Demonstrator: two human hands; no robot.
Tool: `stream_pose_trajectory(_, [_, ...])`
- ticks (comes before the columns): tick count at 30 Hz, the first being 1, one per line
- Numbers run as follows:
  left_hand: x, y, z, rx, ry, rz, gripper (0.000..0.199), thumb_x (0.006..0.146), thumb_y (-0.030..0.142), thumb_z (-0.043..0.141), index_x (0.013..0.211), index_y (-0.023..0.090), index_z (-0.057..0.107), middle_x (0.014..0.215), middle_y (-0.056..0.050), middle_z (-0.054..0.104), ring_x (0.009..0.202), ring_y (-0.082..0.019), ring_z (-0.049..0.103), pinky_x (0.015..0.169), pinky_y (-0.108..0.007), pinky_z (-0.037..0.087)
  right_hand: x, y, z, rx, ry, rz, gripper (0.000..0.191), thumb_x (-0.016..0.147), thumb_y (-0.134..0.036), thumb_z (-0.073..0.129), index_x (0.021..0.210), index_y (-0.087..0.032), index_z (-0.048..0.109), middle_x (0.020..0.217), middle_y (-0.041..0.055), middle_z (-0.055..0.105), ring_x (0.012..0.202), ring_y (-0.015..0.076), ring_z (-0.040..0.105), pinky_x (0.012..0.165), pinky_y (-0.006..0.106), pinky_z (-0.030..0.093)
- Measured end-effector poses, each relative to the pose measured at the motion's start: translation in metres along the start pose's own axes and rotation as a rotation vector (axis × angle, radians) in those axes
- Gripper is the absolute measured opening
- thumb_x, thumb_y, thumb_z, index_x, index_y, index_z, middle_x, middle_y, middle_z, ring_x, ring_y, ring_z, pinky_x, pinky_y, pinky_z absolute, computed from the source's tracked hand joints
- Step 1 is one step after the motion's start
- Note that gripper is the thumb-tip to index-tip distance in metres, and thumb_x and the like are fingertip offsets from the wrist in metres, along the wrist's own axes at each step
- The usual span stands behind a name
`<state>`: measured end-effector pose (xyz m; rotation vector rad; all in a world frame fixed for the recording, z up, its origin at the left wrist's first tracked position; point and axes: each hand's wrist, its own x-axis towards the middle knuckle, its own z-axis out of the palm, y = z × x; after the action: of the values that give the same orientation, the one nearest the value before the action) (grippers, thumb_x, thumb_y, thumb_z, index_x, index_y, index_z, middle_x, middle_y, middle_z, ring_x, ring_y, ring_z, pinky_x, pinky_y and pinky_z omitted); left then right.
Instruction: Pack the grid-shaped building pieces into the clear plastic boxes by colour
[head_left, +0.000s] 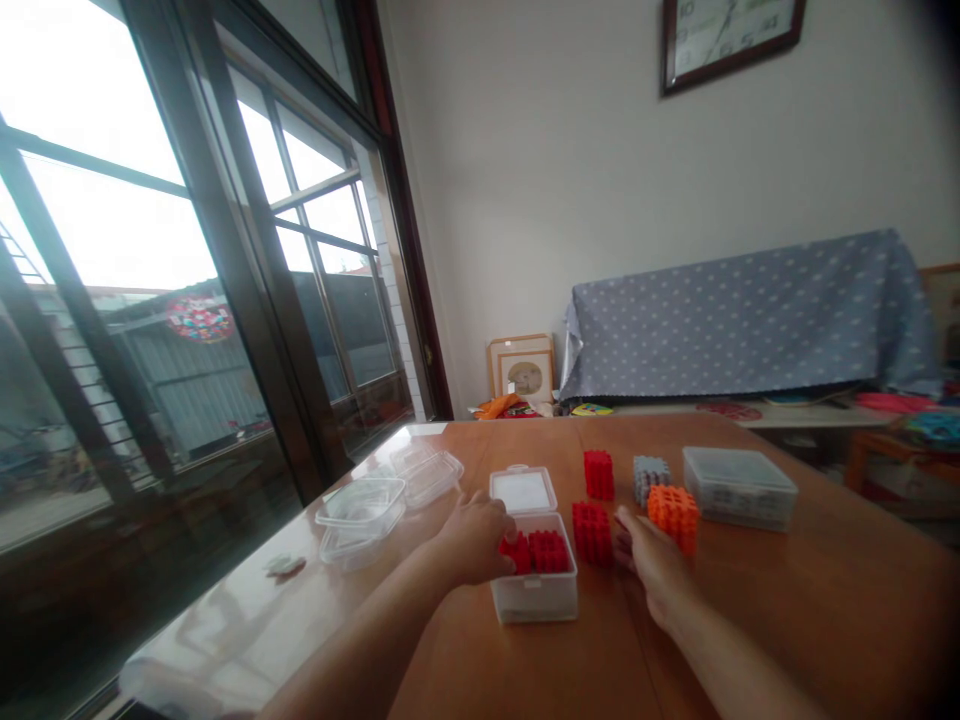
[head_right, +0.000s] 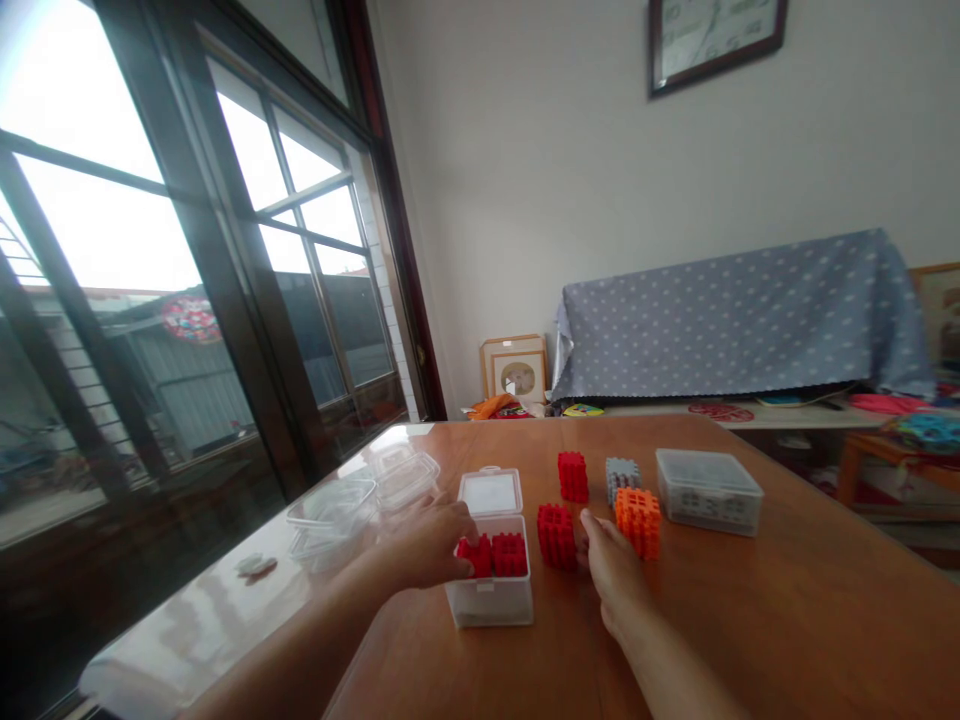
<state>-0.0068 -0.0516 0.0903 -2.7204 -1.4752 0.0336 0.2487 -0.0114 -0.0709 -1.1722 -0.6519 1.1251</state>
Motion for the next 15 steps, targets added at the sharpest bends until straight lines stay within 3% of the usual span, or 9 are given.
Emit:
stream_pose_trajectory(5, [0.008, 0.001, -0.008, -0.082, 0.091, 0.006, 0.025, 0.078, 0.034, 0.066, 0.101, 0.027, 0.072, 0.103, -0.006, 0.07, 0.106, -0.029, 0.058, 0.09, -0.04, 0.048, -0.004, -0.002, 0.003, 0.021, 0.004, 0.001, 0.033, 0.075, -0.054, 0.068, 0.084, -0.023, 0.064, 0.066, -0.0022, 0.062, 0.072, 0.0204, 0.064, 0.064, 0.03, 0.052])
stream_pose_trajectory(10, [0.039, 0.017, -0.014, -0.135, 0.194, 0.109, 0.026, 0.083, 0.035, 0.062, 0.106, 0.026, 0.07, 0.107, -0.005, 0.07, 0.107, -0.027, 0.058, 0.091, -0.038, 0.049, -0.008, -0.007, 0.007, 0.029, 0.012, -0.001, 0.03, 0.078, -0.052, 0.065, 0.081, -0.022, 0.063, 0.067, -0.0024, 0.062, 0.065, 0.0176, 0.06, 0.06, 0.029, 0.048])
stream_pose_trajectory(15, [0.081, 0.037, -0.007, -0.118, 0.125, 0.179, 0.038, 0.081, 0.035, 0.064, 0.117, 0.026, 0.067, 0.117, -0.005, 0.069, 0.112, -0.028, 0.059, 0.093, -0.039, 0.049, -0.01, -0.012, 0.008, 0.038, 0.017, 0.0, 0.032, 0.077, -0.054, 0.065, 0.079, -0.022, 0.062, 0.064, -0.0032, 0.06, 0.061, 0.0169, 0.057, 0.057, 0.028, 0.045])
